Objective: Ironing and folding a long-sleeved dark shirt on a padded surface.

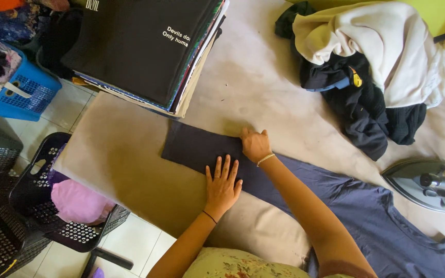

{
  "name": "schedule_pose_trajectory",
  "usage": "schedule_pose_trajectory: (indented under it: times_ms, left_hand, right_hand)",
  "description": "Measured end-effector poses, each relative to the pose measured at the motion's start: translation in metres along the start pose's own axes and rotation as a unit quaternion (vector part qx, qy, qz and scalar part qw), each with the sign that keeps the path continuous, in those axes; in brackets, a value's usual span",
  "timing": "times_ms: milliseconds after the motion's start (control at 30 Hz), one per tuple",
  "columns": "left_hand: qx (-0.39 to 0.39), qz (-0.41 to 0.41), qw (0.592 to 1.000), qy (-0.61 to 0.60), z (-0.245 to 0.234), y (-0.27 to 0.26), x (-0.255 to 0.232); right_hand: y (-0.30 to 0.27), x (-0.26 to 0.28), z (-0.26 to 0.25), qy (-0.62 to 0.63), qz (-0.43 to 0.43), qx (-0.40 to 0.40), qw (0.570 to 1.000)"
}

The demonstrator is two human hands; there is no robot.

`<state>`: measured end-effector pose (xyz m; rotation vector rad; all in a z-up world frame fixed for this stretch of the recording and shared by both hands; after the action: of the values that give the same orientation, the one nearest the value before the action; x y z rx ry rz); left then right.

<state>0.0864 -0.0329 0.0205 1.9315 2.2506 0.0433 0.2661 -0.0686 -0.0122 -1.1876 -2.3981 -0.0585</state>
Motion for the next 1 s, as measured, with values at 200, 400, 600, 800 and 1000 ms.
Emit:
schedule_pose_trajectory:
  times_ms: [200, 400, 600, 800, 1000]
  left_hand:
    - [0.02, -0.009, 1.0, 0.004, -0.019, 0.015, 0.003]
    - [0.006, -0.027, 1.0, 0.004, -0.025, 0.06, 0.071]
    - [0.012, -0.079, 0.996, 0.048, -0.008, 0.067, 0.152]
    - [0.026, -0.1, 0.991, 0.084, -0.013, 0.071, 0.13]
    - [-0.063, 0.112, 0.99, 0.053, -0.008, 0.048, -0.051]
  right_hand:
    - [-0.021, 0.021, -0.006, -0.115, -0.172, -0.155, 0.966]
    - [-0.128, 0.044, -0.076, -0.051, -0.238, -0.234, 0.941]
    - [-0.205, -0.059, -0.079, -0.01, -0.071, -0.065, 0.995]
    - [-0.222, -0.149, -0.098, -0.016, 0.075, -0.139, 0.987]
    - [-0.225, -0.209, -0.128, -0.037, 0.076, -0.192, 0.978]
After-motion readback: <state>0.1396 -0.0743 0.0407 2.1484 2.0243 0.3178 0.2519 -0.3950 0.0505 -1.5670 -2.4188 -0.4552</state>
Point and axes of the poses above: each hand's wrist, its own y-axis towards the middle knuckle, its own z-axis out of the palm, x = y × z, the point moved 10 cm from there along y, towards the middle knuckle, and after that the axes turned 13 degrees about y, right-handed, at the moved point
